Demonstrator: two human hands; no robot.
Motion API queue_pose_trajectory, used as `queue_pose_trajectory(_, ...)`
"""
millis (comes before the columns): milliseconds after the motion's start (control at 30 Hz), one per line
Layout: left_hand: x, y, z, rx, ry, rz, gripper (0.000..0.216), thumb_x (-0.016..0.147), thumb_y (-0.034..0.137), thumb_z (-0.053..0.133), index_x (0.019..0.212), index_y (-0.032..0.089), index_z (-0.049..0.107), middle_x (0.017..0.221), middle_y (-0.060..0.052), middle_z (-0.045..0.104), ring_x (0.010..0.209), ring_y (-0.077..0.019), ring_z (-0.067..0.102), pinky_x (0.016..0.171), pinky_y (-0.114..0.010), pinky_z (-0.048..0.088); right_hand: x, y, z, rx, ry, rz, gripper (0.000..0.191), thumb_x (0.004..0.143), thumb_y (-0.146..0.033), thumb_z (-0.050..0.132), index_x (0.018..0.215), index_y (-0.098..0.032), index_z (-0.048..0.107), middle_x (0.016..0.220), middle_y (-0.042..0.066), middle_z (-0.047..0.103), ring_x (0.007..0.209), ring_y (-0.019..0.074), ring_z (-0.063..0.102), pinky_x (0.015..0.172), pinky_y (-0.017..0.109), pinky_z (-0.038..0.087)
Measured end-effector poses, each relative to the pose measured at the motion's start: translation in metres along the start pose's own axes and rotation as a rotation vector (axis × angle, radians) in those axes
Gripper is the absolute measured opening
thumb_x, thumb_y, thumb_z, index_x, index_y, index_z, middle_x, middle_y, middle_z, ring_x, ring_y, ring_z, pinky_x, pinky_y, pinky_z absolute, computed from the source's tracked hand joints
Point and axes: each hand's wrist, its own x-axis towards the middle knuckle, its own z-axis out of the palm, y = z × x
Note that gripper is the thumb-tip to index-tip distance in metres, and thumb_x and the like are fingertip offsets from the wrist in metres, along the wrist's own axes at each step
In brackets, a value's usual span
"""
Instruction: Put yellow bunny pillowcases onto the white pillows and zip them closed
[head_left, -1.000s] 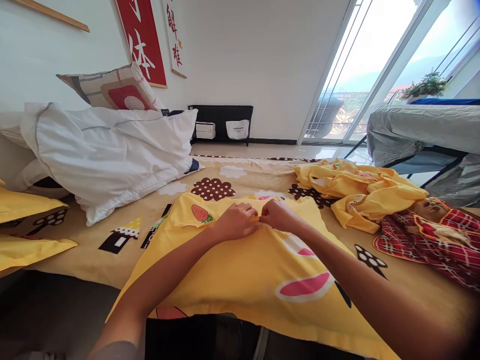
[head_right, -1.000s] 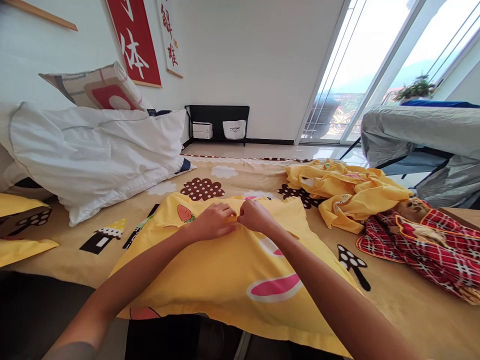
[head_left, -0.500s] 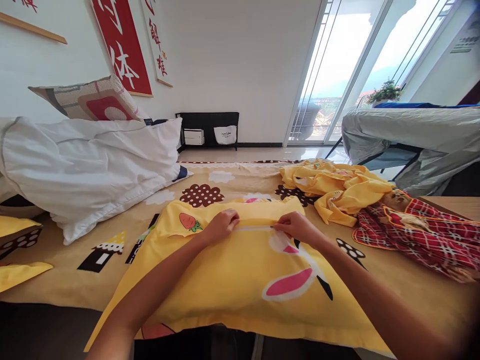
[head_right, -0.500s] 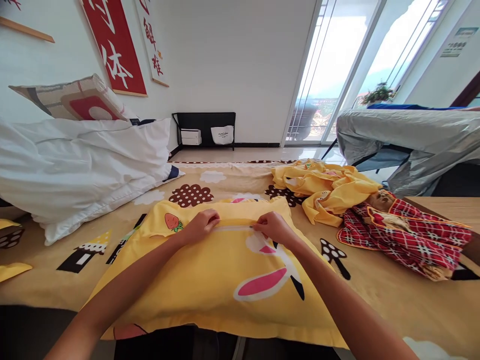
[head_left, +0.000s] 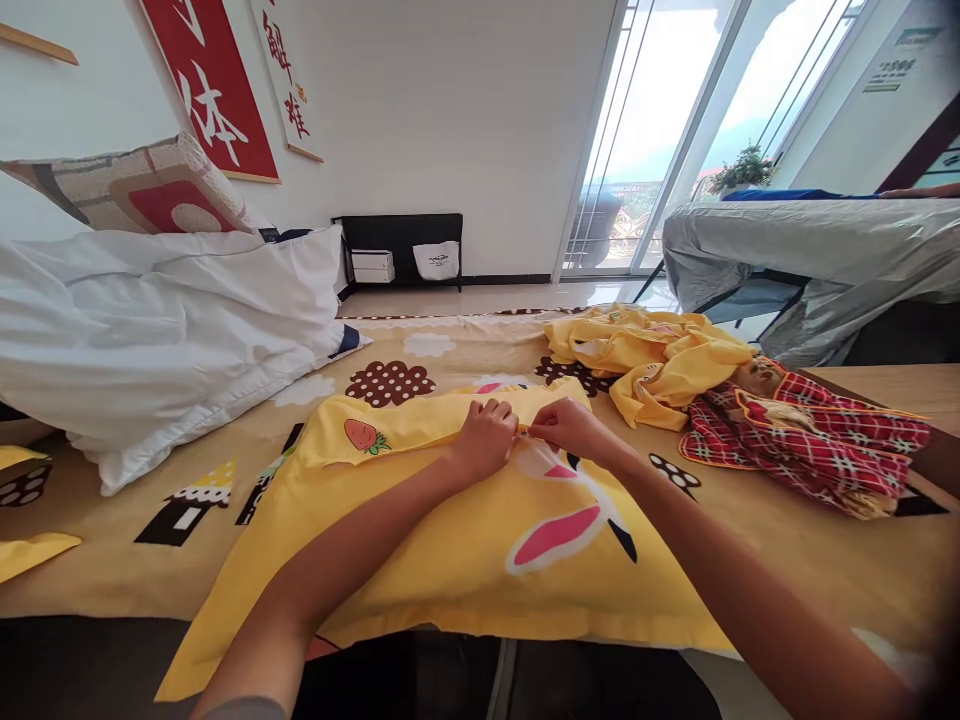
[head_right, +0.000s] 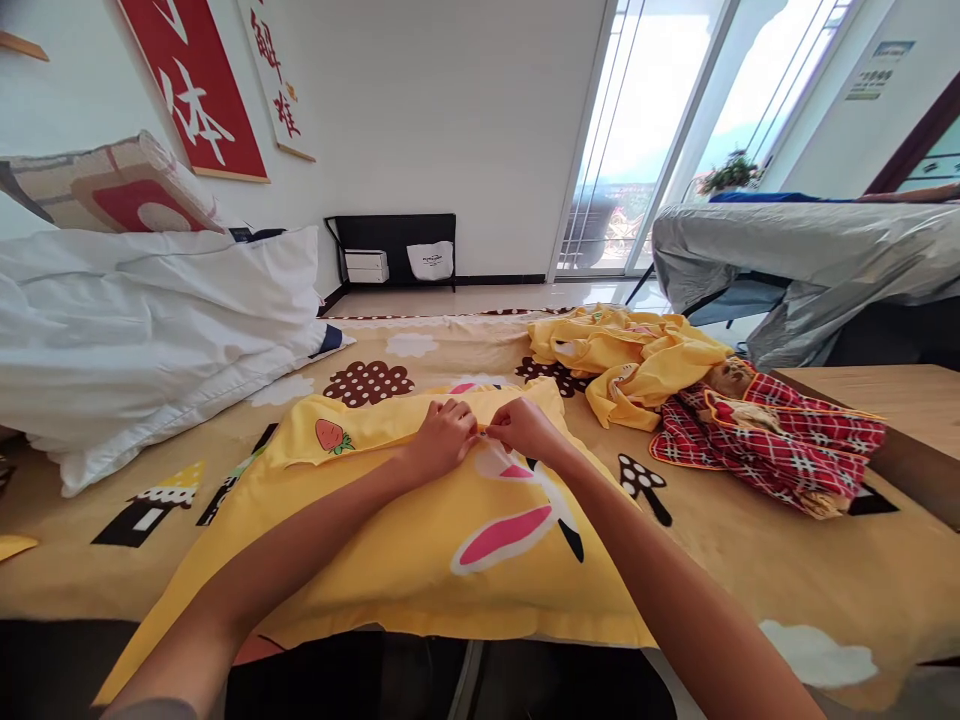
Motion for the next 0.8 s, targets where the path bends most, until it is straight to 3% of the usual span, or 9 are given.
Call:
queue_pose_trajectory(200,-0.007,-0.002,0.001,0.142,0.02,0.112,0.021,0.088,0.01,0.046,0.098,0.011,0.064,0.104,-0.013,0.063,0.103,-0.0264,0.055,0.085,-0.043,0.039,-0.011,0.027,-0.008,-0.136,0.037,0.064,0.022,0.076,-0.028,0.061,0.056,-0.017,0.063,0.046,0.001,0.058,0.046,0.0108,0.049,0.047,0.022,0.033)
queue_pose_trajectory(433,-0.015,0.013,0.003,0.26,0.07,0.233,0.027,0.093,0.01,0.041,0.095,0.013,0.067,0.106,-0.012,0.063,0.106,-0.0251,0.055,0.097,-0.045,0.036,-0.025,0.071,-0.025,-0.334,0.187,0.139,0.016,0.072,-0.026,0.062,0.06,-0.018,0.068,0.065,0.006,0.068,0.063,0.0169,0.057,0.053,0.025,0.034)
queue_pose_trajectory(567,0.001,0.035,0.01,0.223,0.145,0.284,0.031,0.096,0.012,0.037,0.099,0.014,0.067,0.109,-0.012,0.064,0.107,-0.0248,0.055,0.095,-0.045,0.038,-0.029,0.07,-0.032,-0.334,0.194,0.132,0.022,0.076,-0.032,0.058,0.066,-0.018,0.071,0.058,0.003,0.065,0.057,0.015,0.056,0.053,0.025,0.034)
queue_pose_trajectory(800,0.036,0.06,0.029,0.181,0.163,0.314,0.029,0.095,0.013,0.04,0.101,0.013,0.069,0.106,-0.012,0.063,0.104,-0.0245,0.056,0.091,-0.041,0.038,-0.031,0.06,-0.033,-0.345,0.205,0.082,0.022,0.077,-0.031,0.057,0.064,-0.017,0.07,0.052,0.002,0.062,0.052,0.0141,0.053,0.055,0.025,0.035)
